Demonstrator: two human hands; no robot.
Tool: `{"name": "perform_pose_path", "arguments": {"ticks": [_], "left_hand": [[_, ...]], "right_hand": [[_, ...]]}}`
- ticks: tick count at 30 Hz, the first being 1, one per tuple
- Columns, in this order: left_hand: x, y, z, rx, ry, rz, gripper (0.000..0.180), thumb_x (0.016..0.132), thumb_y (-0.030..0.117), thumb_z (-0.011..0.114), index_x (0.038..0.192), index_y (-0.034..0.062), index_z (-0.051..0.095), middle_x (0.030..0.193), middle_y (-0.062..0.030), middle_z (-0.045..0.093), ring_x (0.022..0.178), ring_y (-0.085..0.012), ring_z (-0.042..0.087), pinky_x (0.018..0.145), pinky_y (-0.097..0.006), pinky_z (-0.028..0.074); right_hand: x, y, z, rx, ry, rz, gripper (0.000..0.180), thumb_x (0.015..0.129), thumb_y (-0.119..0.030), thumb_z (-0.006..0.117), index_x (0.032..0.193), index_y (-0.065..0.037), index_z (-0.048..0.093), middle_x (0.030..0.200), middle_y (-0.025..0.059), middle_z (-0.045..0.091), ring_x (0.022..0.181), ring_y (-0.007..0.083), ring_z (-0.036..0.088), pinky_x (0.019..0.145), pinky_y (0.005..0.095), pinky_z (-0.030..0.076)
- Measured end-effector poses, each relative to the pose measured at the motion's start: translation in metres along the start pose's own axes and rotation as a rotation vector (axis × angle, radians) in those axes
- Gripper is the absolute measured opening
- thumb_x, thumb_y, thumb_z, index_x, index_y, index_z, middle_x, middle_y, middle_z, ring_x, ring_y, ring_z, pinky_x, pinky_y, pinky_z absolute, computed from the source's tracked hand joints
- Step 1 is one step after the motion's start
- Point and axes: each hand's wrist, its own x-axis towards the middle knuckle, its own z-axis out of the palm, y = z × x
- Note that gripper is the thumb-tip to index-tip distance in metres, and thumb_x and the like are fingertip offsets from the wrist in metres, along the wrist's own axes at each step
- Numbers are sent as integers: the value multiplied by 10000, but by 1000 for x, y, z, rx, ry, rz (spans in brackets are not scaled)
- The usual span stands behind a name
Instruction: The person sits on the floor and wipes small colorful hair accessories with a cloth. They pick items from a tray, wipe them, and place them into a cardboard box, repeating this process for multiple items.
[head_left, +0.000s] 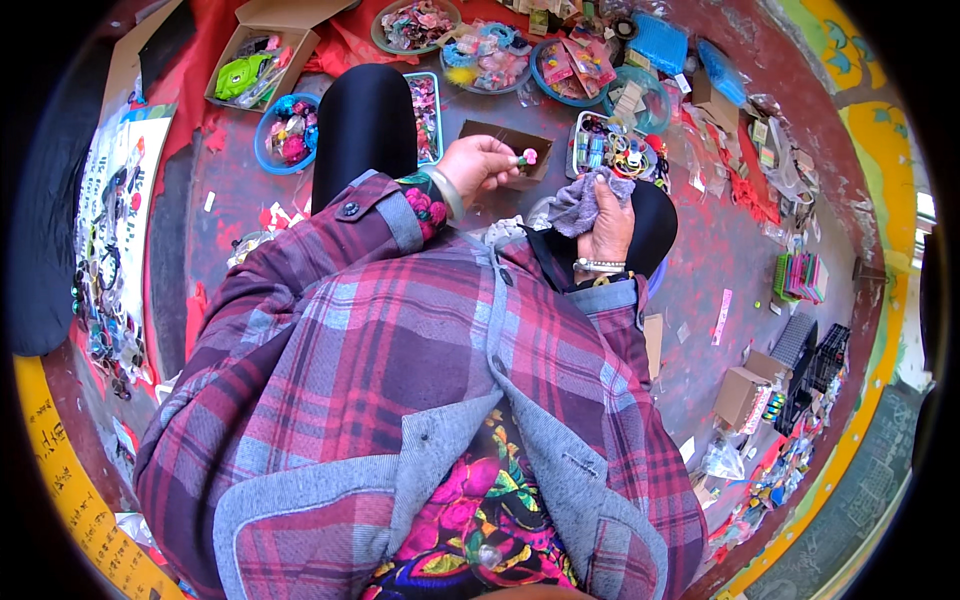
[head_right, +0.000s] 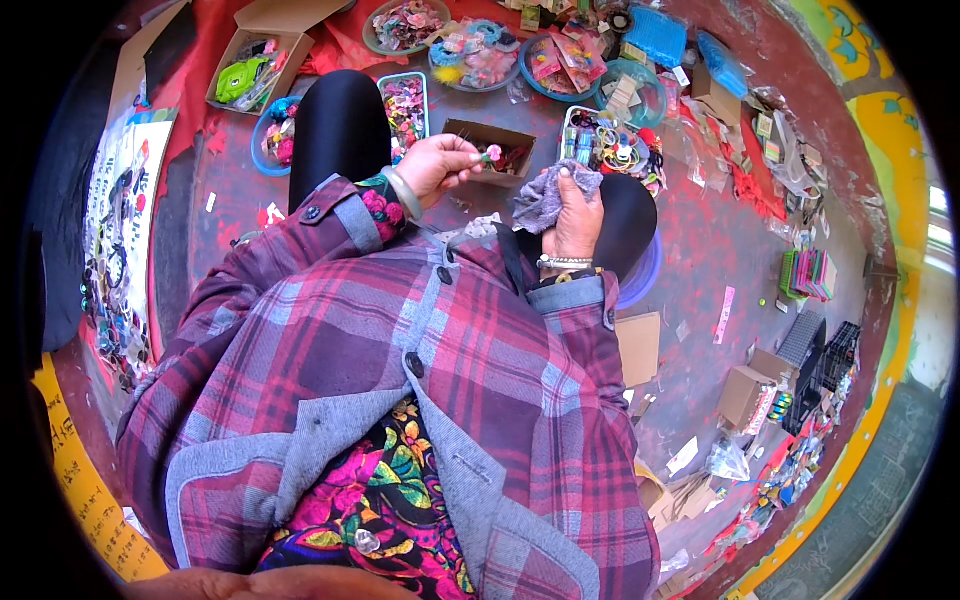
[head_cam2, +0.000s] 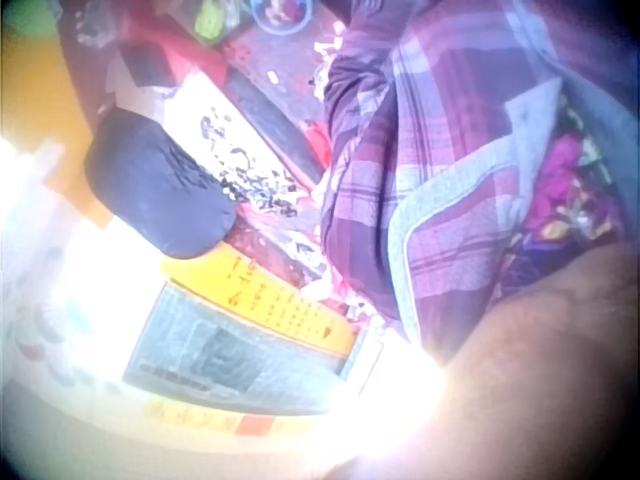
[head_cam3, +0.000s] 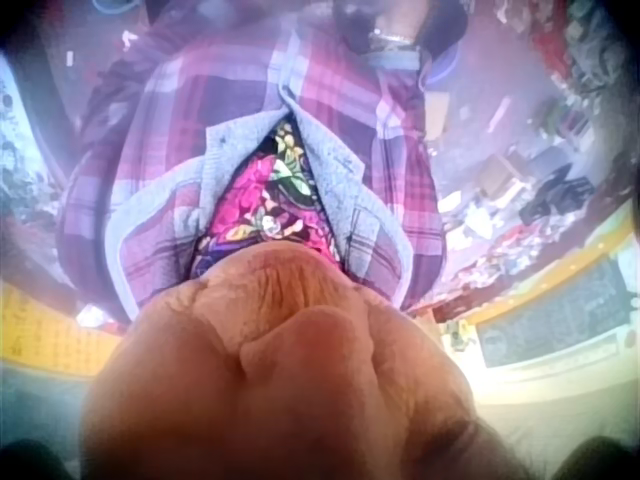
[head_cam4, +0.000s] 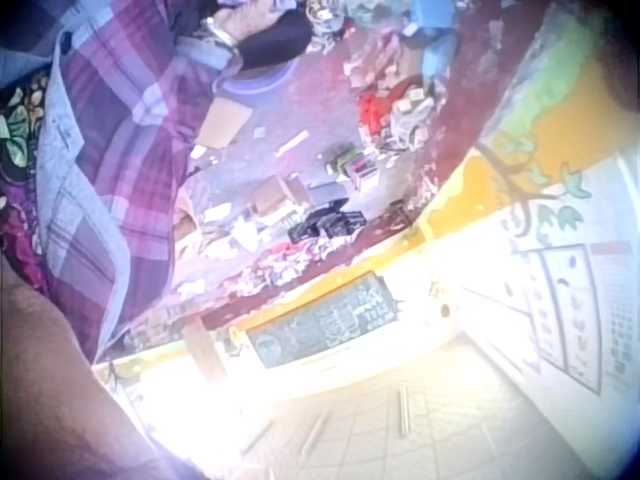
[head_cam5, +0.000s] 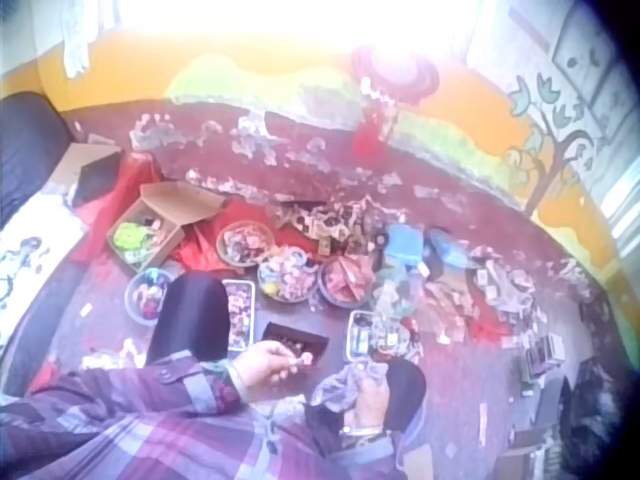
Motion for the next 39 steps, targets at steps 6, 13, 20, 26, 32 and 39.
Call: {"name": "perform_pose_path", "arguments": {"ticks": [6,13,20,26,32,39], "left_hand": [[32,-9,-9,-82,128,-51,221,919,173,438,1009,-15,510,846,-106,621,660,-126,582,485,-174,415],[14,3,-4,-640,-251,-169,388,952,252,318,1192,-30,434,1239,-220,457,1148,-318,461,951,-395,412],[0,2,9,-732,-472,-133,438,960,278,227,1216,-22,419,1237,-254,442,1127,-337,468,998,-437,344],[-11,-4,19,-781,-521,-170,463,961,286,188,1256,-15,382,1225,-262,443,1119,-328,474,997,-434,342],[-8,-2,14,-921,-764,-172,444,960,284,238,1274,-4,361,1196,-211,482,1078,-282,509,953,-387,397],[-21,4,25,-330,-299,-192,236,844,127,581,1052,14,568,1026,-97,592,985,-172,558,843,-275,452]], "right_hand": [[-1,1,1,-20,-30,34,166,815,-20,569,975,-9,524,795,95,593,709,183,596,636,300,507],[-17,-2,20,-254,-218,78,227,756,2,635,964,-18,546,818,35,596,693,100,578,609,235,489],[-34,2,54,-1003,-544,-639,335,680,-12,634,1004,-68,570,944,104,604,896,290,566,778,338,447],[-37,8,58,-1161,-585,-753,309,685,-58,645,984,-65,566,929,118,588,902,322,546,785,375,435],[-37,9,53,-946,-373,-521,291,707,-23,658,977,-55,554,857,56,604,778,169,582,687,290,464],[-17,7,32,-40,3,7,232,732,76,616,931,-10,536,803,58,592,688,144,589,634,256,491]]}}
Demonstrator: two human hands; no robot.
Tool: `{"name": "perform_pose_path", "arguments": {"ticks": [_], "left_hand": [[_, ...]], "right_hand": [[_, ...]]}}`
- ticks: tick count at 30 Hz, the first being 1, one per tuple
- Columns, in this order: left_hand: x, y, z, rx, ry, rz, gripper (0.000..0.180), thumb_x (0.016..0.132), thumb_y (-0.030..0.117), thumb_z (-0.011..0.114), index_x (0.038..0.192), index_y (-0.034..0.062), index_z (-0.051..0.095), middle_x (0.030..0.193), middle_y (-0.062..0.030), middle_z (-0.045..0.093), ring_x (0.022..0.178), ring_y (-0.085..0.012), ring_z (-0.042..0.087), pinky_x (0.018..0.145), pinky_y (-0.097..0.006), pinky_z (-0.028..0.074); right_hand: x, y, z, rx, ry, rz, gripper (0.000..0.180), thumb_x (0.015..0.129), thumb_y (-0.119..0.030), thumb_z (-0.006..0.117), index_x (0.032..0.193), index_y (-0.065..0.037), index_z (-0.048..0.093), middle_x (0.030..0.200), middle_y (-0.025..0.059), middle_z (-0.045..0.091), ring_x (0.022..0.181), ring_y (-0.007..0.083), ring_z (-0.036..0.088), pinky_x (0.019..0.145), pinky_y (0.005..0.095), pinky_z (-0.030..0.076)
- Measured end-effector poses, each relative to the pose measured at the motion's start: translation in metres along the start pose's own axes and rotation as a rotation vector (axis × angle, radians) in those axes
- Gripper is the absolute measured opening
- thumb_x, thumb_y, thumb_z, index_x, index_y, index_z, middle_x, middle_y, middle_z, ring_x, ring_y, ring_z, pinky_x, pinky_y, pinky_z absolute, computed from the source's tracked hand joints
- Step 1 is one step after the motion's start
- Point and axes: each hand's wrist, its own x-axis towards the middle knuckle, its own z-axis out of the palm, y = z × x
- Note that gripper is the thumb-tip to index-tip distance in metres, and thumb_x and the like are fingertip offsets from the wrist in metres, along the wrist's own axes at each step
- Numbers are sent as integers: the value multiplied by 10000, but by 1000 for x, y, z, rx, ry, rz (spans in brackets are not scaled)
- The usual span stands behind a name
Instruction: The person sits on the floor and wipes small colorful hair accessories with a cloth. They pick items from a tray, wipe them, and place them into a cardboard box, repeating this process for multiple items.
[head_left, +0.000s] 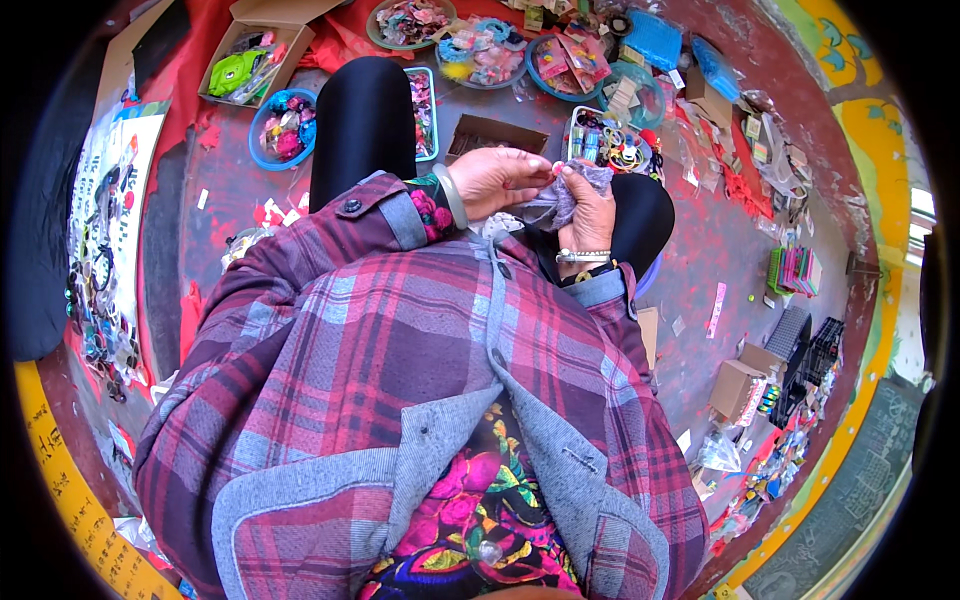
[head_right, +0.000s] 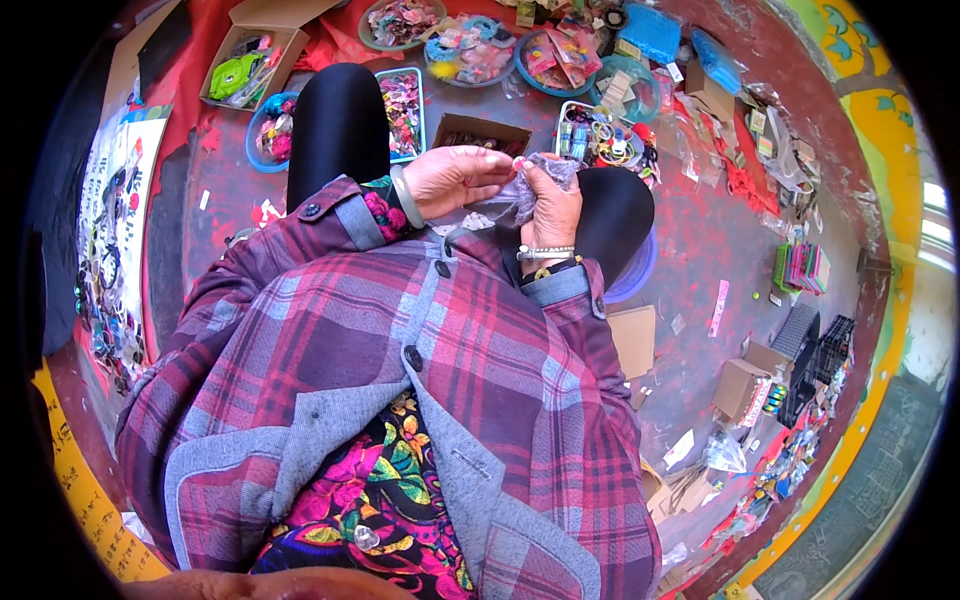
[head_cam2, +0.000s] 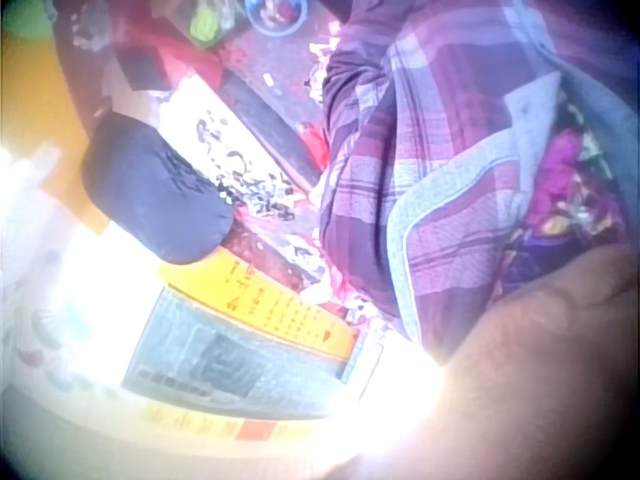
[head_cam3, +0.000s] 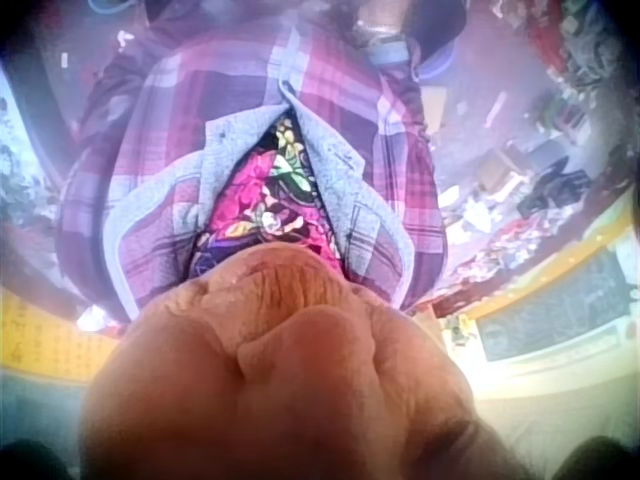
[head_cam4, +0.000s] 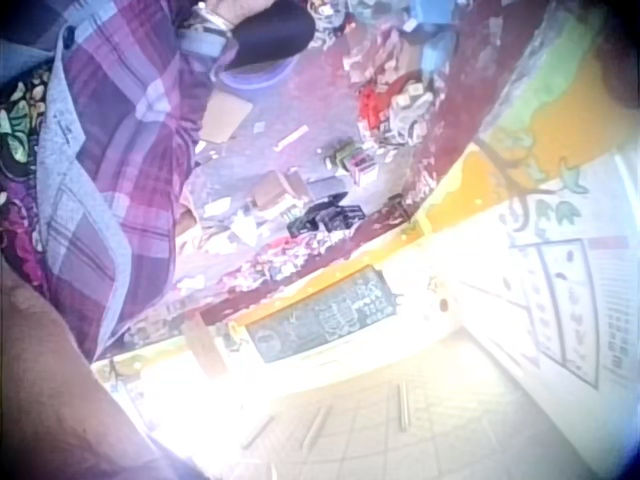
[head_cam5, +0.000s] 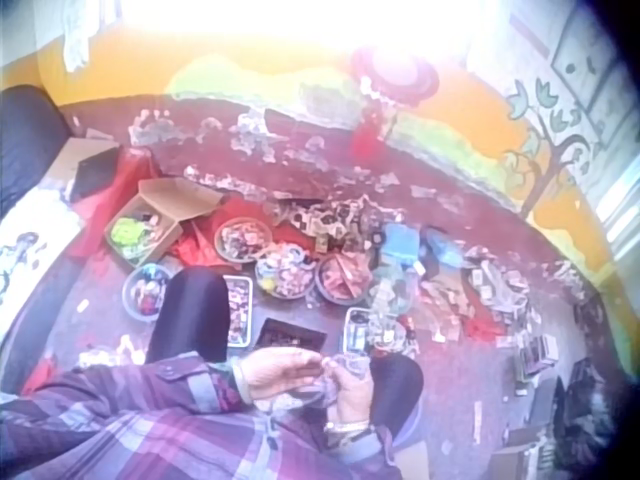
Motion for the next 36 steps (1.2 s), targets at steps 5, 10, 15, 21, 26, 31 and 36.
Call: {"name": "perform_pose_path", "arguments": {"ticks": [5,10,15,21,26,31,36], "left_hand": [[2,-6,4,245,157,44,190,805,102,629,978,33,589,885,-34,616,750,-92,554,645,-208,424],[6,-9,0,322,242,77,104,822,133,619,878,58,574,818,-16,612,671,-73,541,567,-190,399],[7,-1,1,242,284,128,113,865,158,567,868,45,558,810,-48,616,671,-85,583,541,-168,428],[6,-1,2,384,187,183,110,844,91,572,910,3,564,768,-63,618,640,-93,580,529,-175,435],[-3,1,9,489,87,127,93,821,39,571,899,-13,578,736,-71,618,602,-102,578,527,-186,441],[-1,4,0,429,-23,123,108,822,31,562,918,-18,572,757,-89,624,632,-113,594,534,-192,445],[-1,11,-7,338,34,38,159,839,29,537,990,-20,543,853,-104,622,722,-114,606,605,-194,478]], "right_hand": [[-1,7,-1,-28,-7,55,229,730,71,623,925,-13,539,806,58,595,693,150,593,634,263,494],[-1,9,-2,-44,-74,119,222,746,48,631,938,-15,538,819,58,600,718,150,596,645,267,494],[8,0,-12,8,-85,111,189,819,-25,577,996,-7,513,847,95,601,764,181,603,706,292,497],[-1,-20,0,-183,-274,-8,312,850,-39,534,1149,-15,446,1051,98,563,916,151,559,800,272,467],[-6,0,3,-657,-254,-218,197,816,-107,614,989,-27,566,832,16,597,738,71,549,652,213,460],[-3,3,-1,-520,-186,-175,185,823,-117,612,964,-6,565,819,25,598,709,77,552,630,215,461],[13,2,-17,-67,-10,-3,115,853,-76,555,949,-15,539,778,75,595,661,158,587,586,280,495]]}}
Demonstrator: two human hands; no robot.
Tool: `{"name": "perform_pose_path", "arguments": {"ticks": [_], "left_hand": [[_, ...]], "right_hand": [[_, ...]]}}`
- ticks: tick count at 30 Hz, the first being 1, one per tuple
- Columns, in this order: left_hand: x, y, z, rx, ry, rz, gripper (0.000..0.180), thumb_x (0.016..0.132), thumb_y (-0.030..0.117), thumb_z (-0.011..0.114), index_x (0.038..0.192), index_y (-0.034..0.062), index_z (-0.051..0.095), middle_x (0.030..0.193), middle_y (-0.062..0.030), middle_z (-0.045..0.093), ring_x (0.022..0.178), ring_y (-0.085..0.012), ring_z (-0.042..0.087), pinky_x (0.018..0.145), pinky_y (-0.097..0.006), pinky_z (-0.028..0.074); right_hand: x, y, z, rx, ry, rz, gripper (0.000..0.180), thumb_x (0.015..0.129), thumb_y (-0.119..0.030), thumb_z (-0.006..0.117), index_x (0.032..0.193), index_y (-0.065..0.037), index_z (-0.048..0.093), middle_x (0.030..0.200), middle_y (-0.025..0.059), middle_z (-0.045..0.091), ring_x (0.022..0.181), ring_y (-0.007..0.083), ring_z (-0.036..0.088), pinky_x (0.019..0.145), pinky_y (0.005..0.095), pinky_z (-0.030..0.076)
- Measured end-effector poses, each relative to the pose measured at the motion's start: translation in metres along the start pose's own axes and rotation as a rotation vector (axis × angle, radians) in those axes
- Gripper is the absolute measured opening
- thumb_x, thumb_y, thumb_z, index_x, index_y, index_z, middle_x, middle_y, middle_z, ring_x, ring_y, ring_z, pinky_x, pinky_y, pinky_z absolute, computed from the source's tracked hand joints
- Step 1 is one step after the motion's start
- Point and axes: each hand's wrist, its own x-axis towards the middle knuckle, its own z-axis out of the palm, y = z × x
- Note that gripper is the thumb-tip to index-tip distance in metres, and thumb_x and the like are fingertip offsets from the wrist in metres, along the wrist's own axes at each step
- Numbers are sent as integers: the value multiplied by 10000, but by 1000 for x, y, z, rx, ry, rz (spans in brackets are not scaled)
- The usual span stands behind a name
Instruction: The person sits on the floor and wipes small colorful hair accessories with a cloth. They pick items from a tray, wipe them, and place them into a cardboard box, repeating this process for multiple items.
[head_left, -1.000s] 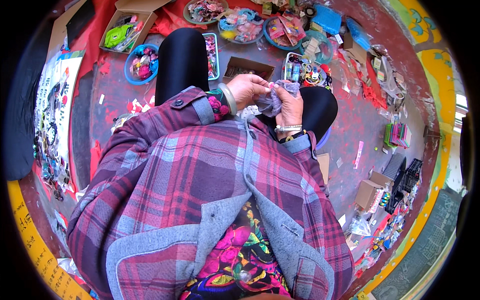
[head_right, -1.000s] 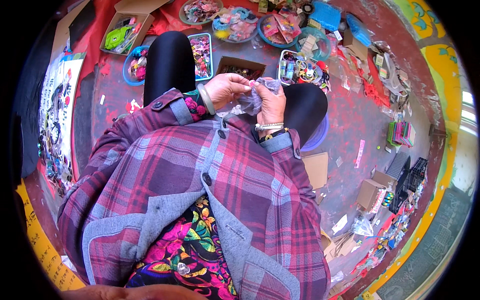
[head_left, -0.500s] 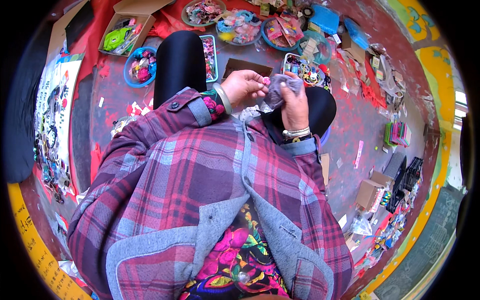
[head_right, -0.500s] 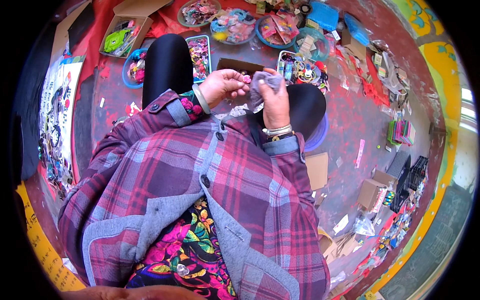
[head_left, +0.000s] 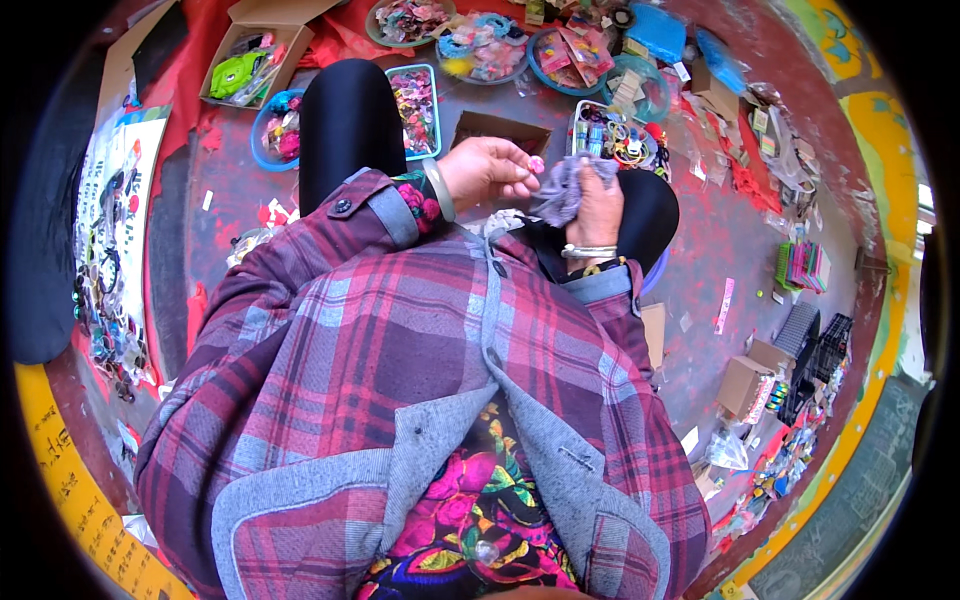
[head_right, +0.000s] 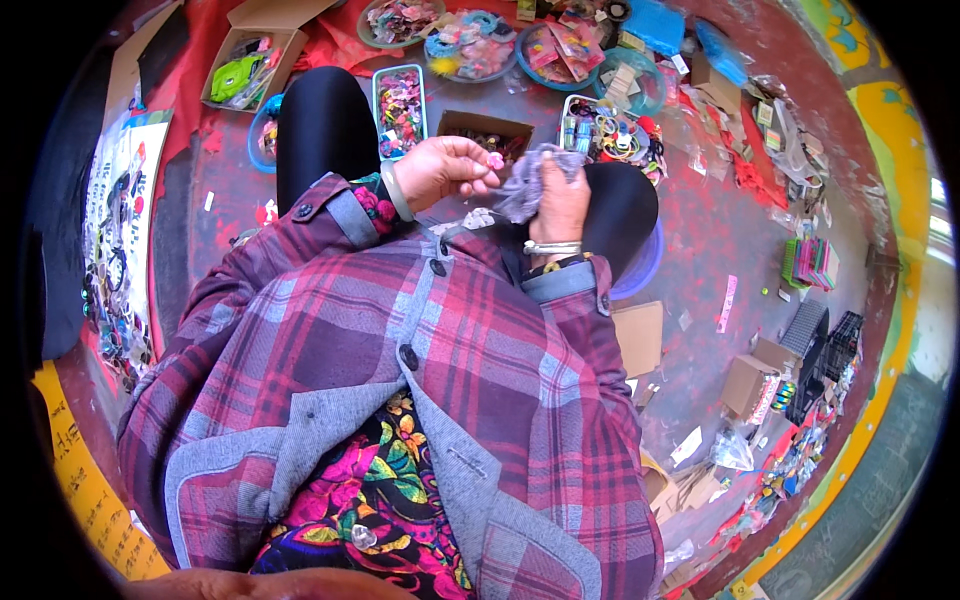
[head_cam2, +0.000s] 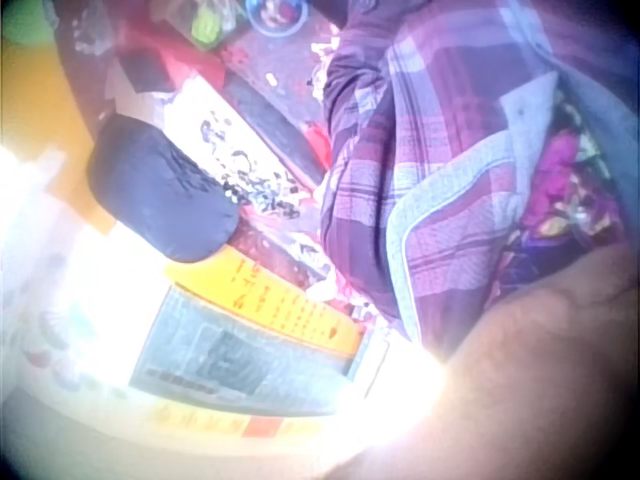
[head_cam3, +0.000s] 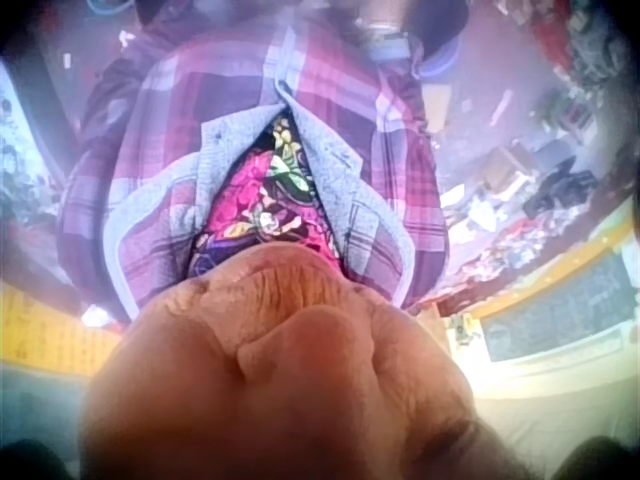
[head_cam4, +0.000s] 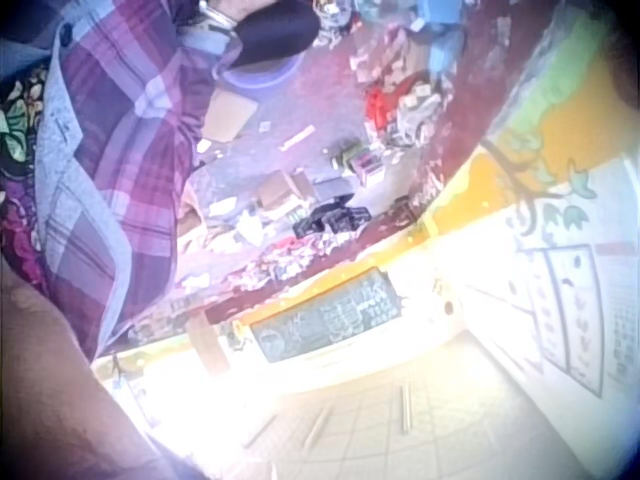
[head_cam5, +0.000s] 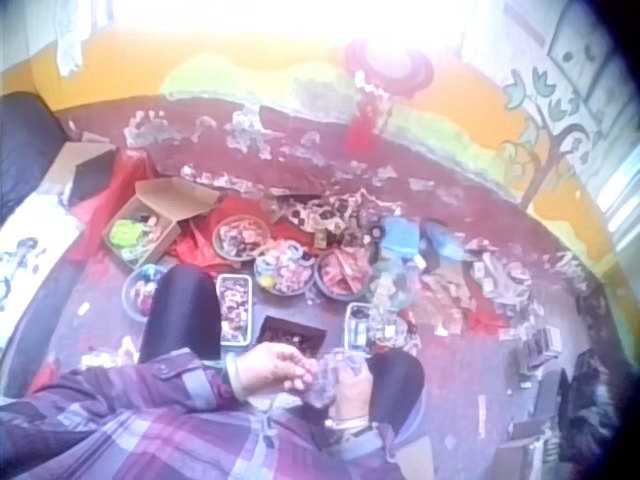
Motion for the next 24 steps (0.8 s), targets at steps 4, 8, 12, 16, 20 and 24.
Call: {"name": "perform_pose_path", "arguments": {"ticks": [4,8,12,16,20,24], "left_hand": [[18,-6,-36,-103,121,-47,160,857,7,489,1014,-12,510,913,-94,603,771,-121,606,664,-206,501],[54,-21,-59,-147,274,-157,165,855,-10,449,1014,-4,493,879,-87,596,772,-148,607,672,-213,504],[97,-22,-59,-102,300,-195,138,851,2,453,981,6,500,913,-80,575,807,-161,595,671,-252,517],[103,-1,-49,45,642,-378,226,841,233,544,944,34,510,915,-66,542,908,-207,538,850,-400,419],[116,-32,-158,220,671,-354,245,807,241,556,964,57,598,947,-66,634,847,-176,596,711,-314,473],[94,-27,-201,78,929,-257,174,792,185,536,848,42,616,805,-66,646,681,-177,613,600,-284,481]], "right_hand": [[8,-15,-10,144,47,-21,119,859,-103,539,933,-10,527,787,113,592,687,216,597,599,342,509],[9,-15,-12,142,67,-20,126,859,-106,542,943,-13,526,785,120,599,702,214,602,626,330,504],[8,-17,-9,136,48,-11,143,850,-95,548,968,-15,527,778,114,602,692,204,601,626,317,501],[11,-12,-15,116,43,4,155,847,-86,549,984,-17,529,776,108,604,690,197,600,618,312,500],[10,-13,-15,113,71,88,153,844,-81,549,984,-23,531,783,107,606,693,201,601,628,312,502],[10,-15,-6,106,48,135,143,840,-82,552,967,-19,540,787,103,606,711,199,602,646,313,502]]}}
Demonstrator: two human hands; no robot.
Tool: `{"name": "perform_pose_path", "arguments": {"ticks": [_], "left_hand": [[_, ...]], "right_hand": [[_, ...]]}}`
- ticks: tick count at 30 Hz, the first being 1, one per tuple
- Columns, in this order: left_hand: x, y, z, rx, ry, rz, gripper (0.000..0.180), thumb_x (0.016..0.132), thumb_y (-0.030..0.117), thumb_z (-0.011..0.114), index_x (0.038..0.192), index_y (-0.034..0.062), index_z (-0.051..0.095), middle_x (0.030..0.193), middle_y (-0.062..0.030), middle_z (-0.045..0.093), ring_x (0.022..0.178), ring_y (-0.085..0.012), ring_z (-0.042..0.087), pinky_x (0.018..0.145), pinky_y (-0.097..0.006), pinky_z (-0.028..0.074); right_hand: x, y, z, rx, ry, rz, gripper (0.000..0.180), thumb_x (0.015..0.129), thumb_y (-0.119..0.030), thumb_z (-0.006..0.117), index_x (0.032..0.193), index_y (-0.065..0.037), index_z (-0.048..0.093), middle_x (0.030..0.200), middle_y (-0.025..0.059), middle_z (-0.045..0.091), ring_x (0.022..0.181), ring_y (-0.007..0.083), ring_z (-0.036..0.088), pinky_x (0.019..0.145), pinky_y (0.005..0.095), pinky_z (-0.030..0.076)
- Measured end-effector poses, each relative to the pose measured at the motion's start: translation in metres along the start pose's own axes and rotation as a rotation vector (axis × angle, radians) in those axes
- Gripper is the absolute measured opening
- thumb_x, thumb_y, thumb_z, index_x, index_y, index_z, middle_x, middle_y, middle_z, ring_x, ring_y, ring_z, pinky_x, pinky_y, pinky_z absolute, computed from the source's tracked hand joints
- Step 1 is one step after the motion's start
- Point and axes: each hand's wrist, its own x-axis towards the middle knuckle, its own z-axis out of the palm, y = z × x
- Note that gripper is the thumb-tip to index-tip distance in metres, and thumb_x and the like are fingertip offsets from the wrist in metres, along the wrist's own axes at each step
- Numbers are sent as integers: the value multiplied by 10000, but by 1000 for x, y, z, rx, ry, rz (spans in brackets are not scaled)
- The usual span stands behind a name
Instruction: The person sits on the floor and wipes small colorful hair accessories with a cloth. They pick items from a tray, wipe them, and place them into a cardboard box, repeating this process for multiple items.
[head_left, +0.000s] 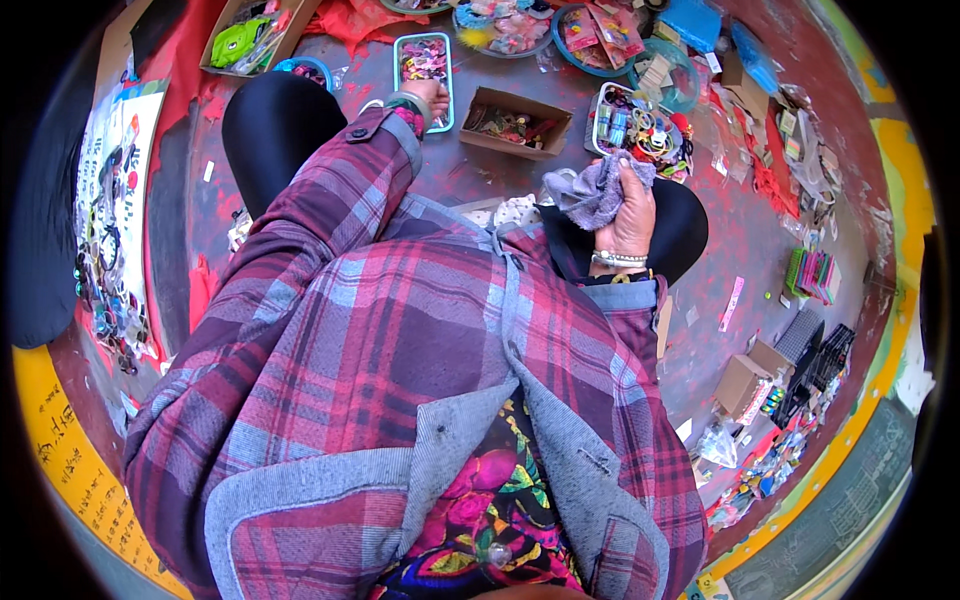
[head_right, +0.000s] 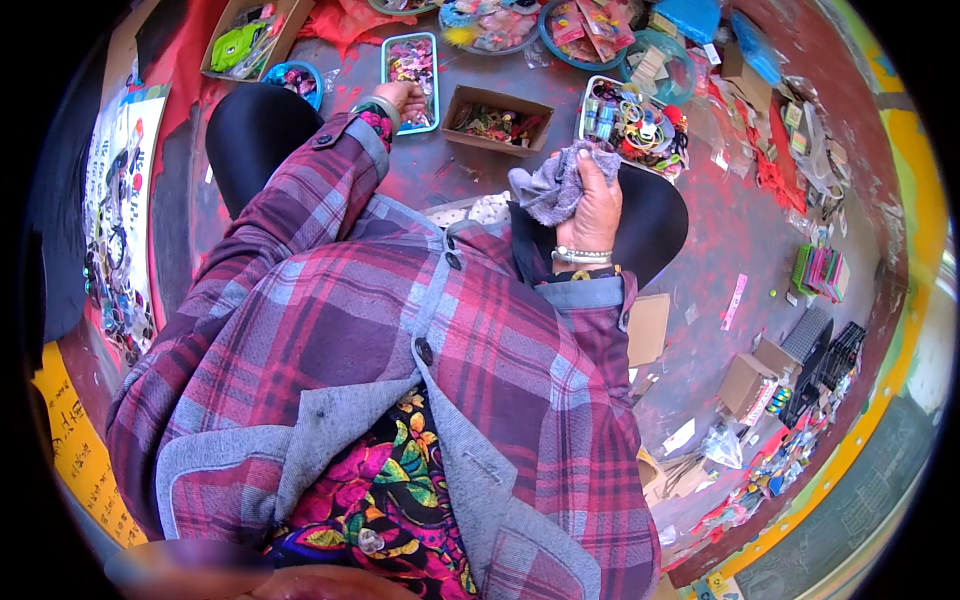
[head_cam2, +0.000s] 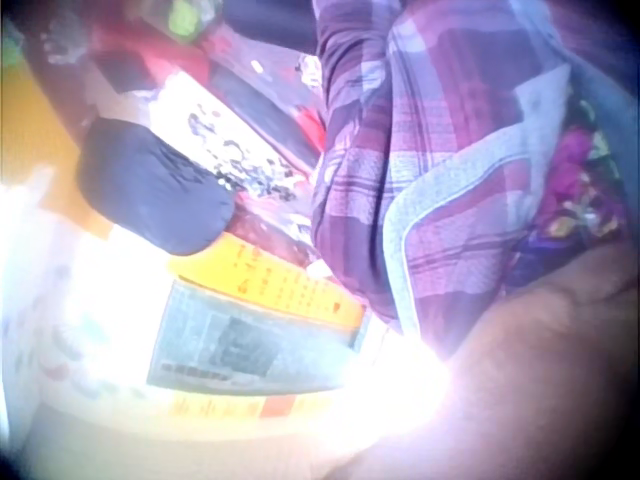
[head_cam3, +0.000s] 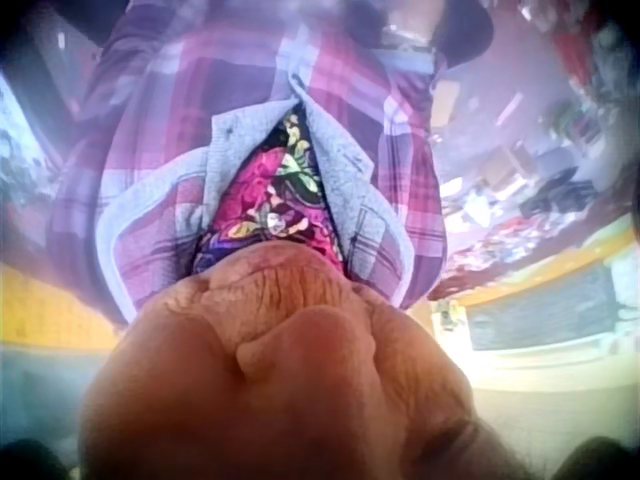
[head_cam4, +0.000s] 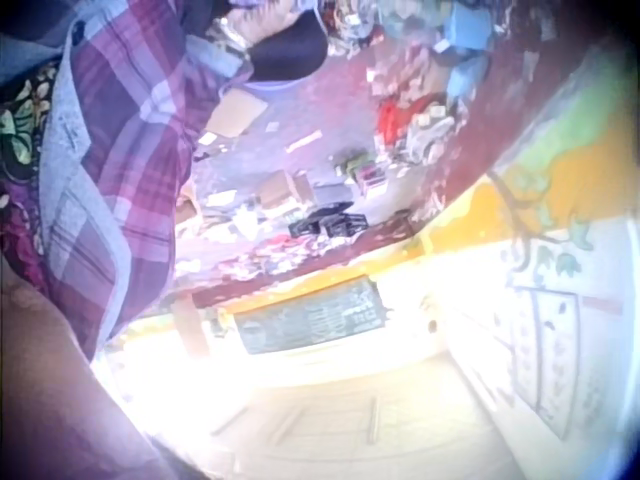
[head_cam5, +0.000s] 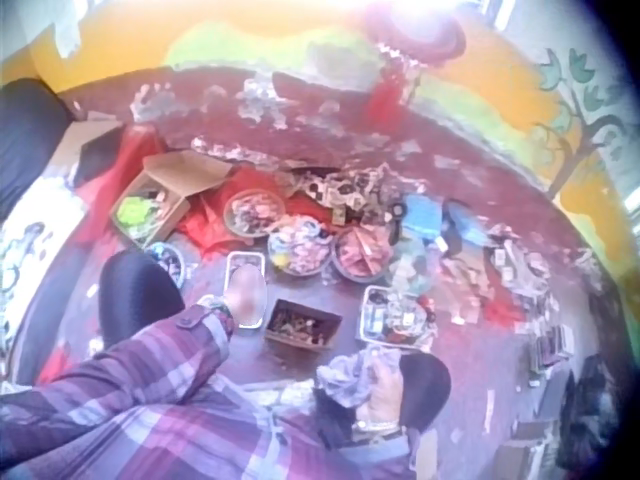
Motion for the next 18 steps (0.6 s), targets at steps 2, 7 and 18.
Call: {"name": "perform_pose_path", "arguments": {"ticks": [2,7,18], "left_hand": [[23,-7,-26,-88,41,8,155,768,150,526,829,41,617,761,-65,640,637,-175,605,572,-290,471],[107,-44,-99,1141,312,317,231,713,163,595,908,47,638,920,-110,630,817,-239,614,694,-347,484],[80,-43,-28,628,452,346,352,707,141,575,1048,55,592,992,-227,594,968,-361,562,848,-409,452]], "right_hand": [[-2,-9,9,-74,-60,-2,172,834,-85,556,986,-6,544,790,107,607,710,192,601,644,302,496],[1,-52,40,-373,-261,-15,262,818,-98,563,1045,24,516,791,117,608,698,171,594,643,274,485],[45,-7,45,-377,-136,166,182,832,-103,530,974,10,527,710,69,566,585,149,554,534,264,459]]}}
